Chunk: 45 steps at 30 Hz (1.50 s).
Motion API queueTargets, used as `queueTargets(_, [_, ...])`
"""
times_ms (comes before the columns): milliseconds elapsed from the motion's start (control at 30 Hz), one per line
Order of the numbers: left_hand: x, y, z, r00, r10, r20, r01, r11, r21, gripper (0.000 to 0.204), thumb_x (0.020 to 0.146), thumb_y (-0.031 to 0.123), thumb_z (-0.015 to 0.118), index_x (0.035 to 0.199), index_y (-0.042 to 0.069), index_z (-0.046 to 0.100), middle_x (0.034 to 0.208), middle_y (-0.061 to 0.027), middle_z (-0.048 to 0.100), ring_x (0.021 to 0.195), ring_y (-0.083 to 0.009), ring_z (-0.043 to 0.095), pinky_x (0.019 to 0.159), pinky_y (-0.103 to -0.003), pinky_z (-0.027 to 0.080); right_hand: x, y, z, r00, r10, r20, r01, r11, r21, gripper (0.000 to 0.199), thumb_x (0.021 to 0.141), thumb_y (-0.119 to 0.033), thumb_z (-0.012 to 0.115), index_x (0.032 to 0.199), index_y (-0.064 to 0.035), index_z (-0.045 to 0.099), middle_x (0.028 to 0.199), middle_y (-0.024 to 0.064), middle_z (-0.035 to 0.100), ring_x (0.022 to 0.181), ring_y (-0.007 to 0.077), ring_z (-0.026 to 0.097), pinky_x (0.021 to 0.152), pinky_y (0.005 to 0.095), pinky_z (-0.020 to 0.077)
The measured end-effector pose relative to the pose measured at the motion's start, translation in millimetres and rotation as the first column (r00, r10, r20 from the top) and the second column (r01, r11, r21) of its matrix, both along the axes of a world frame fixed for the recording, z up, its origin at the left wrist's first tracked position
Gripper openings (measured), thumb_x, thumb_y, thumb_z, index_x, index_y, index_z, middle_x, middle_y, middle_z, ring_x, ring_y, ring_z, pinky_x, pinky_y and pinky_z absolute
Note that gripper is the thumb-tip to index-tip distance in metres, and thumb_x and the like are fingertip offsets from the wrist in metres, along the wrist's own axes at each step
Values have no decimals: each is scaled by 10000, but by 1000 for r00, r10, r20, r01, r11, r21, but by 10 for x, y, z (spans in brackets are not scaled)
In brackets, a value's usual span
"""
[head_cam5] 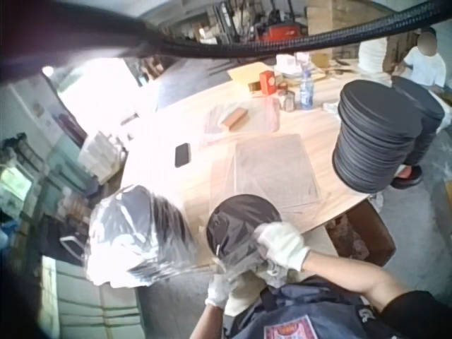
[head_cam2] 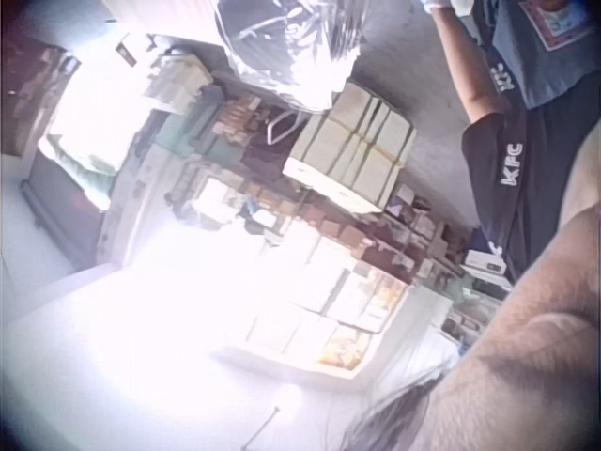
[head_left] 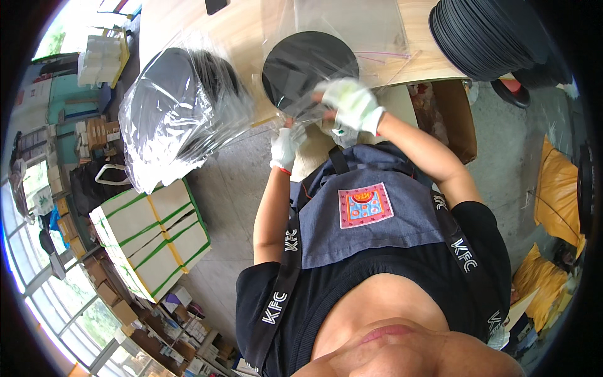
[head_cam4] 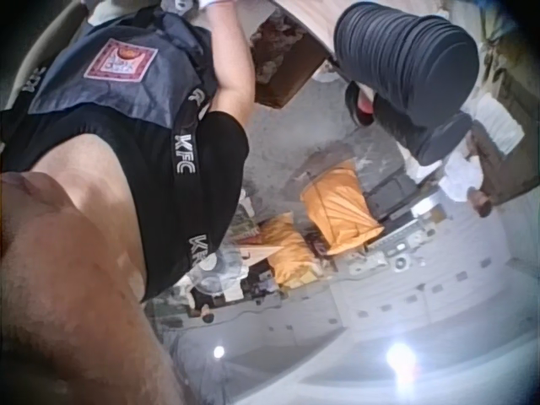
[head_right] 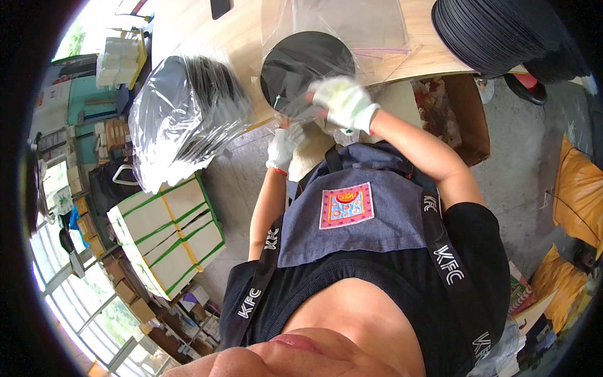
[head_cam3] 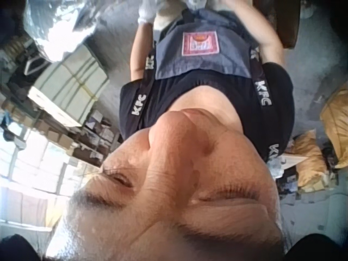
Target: The person picks up a black circular disc from a stack, slides it into a clear plastic bag, and then places the bagged disc into a larger plastic bag on a workbench.
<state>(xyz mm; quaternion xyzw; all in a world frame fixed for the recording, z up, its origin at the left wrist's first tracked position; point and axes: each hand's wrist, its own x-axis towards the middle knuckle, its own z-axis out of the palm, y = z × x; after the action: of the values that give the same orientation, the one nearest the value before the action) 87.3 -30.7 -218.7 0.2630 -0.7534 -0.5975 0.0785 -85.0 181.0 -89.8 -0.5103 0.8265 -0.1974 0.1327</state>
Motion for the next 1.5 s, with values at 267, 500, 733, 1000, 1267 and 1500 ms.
queueTargets(267, [-668,329,1424,940,175,-294,43,793,608,174,903,92,542,1072,57,515,935,-50,599,766,-144,602,681,-271,499,-482,679,-337,771,-635,49,620,731,-285,412,908,-430,531,1092,-66,587,973,127,676,894,325,639,787,426,484])
queueTargets(500, [-765,103,2482,853,204,-481,122,817,563,128,898,120,583,1011,85,535,805,38,498,663,-54,464,585,-216,388,-320,365,43,-150,-51,987,557,821,127,391,930,-452,548,1086,-95,580,792,14,657,551,77,537,478,236,409])
queueTargets(733, [146,-1091,3133,592,487,-642,-163,852,497,282,898,15,488,1174,-1,549,1002,-107,620,799,-170,611,690,-247,508,-330,-1229,843,409,343,846,470,715,-517,339,921,-316,618,1097,-26,608,931,39,653,782,113,619,650,232,481])
queueTargets(1000, [402,-1671,2545,985,158,-67,-125,397,-909,414,864,217,639,1253,97,566,1259,-153,529,1145,-331,513,982,-420,402,-179,-1931,1005,380,89,921,333,915,-226,409,886,-442,633,945,-38,625,752,50,627,572,106,534,483,258,432])
queueTargets(1267, [602,-1833,2350,910,278,-306,-392,817,-423,356,910,145,598,1242,21,561,1214,-125,575,1119,-207,529,905,-326,439,-810,592,1489,905,-425,-17,366,798,-478,281,856,-313,632,1035,-96,619,949,101,670,822,262,652,725,356,520])
queueTargets(1500, [544,-1560,2499,660,520,-542,-715,655,-243,424,931,129,436,1335,4,473,1331,-125,488,1202,-257,494,1056,-398,360,-1433,2165,2284,346,-715,-607,818,547,-178,461,819,-482,580,1070,-105,662,1071,170,654,996,336,619,871,429,484])
